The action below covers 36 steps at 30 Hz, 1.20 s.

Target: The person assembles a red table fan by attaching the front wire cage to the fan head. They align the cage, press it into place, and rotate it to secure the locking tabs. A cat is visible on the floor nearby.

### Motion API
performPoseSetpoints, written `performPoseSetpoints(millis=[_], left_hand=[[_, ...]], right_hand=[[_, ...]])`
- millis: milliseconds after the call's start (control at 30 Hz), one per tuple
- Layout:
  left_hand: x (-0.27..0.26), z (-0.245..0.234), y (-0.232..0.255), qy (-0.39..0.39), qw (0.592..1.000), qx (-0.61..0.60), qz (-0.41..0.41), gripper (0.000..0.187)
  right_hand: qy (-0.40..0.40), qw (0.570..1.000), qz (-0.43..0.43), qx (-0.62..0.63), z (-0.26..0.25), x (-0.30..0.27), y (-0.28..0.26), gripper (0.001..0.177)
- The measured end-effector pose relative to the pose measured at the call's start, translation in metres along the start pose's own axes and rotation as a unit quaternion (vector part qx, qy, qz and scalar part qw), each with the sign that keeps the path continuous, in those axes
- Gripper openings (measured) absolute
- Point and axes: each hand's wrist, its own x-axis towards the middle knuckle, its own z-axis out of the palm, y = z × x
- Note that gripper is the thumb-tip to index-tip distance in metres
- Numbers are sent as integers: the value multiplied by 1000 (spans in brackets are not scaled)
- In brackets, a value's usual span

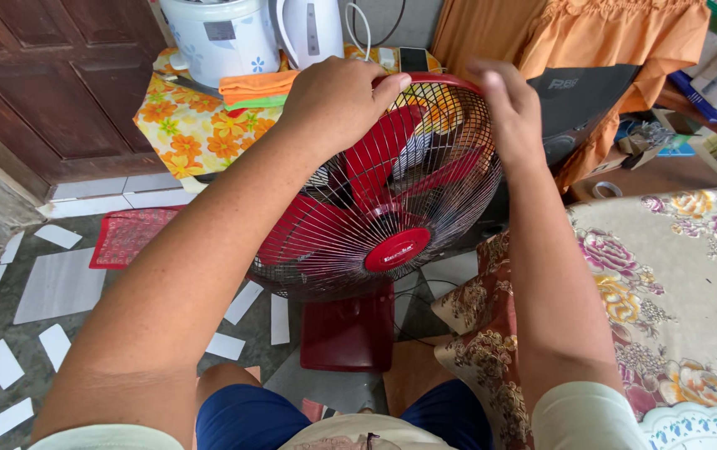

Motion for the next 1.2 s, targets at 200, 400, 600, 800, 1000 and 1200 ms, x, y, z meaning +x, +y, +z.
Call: performPoseSetpoints(millis=[200,400,600,800,1000,1200], left_hand=[[9,11,-25,102,989,-83,68,56],[-29,-14,-54,24,990,-136,-10,51],[-54,-18,-56,13,994,-95,-57,62],[-53,-9,-55,58,994,-85,-22,65],[-51,-12,-54,63,996,-58,-2,65],[-65,-5,-55,136,974,-181,-5,51]], right_hand=[[-112,977,-75,-164,50,37,-73,43],[-98,969,-29,-225,54,43,-77,50],[-112,952,-150,-244,67,46,-89,44],[-182,896,-145,-380,108,54,-113,56],[-217,873,-111,-422,111,62,-121,61],[-194,884,-95,-414,108,61,-118,53]])
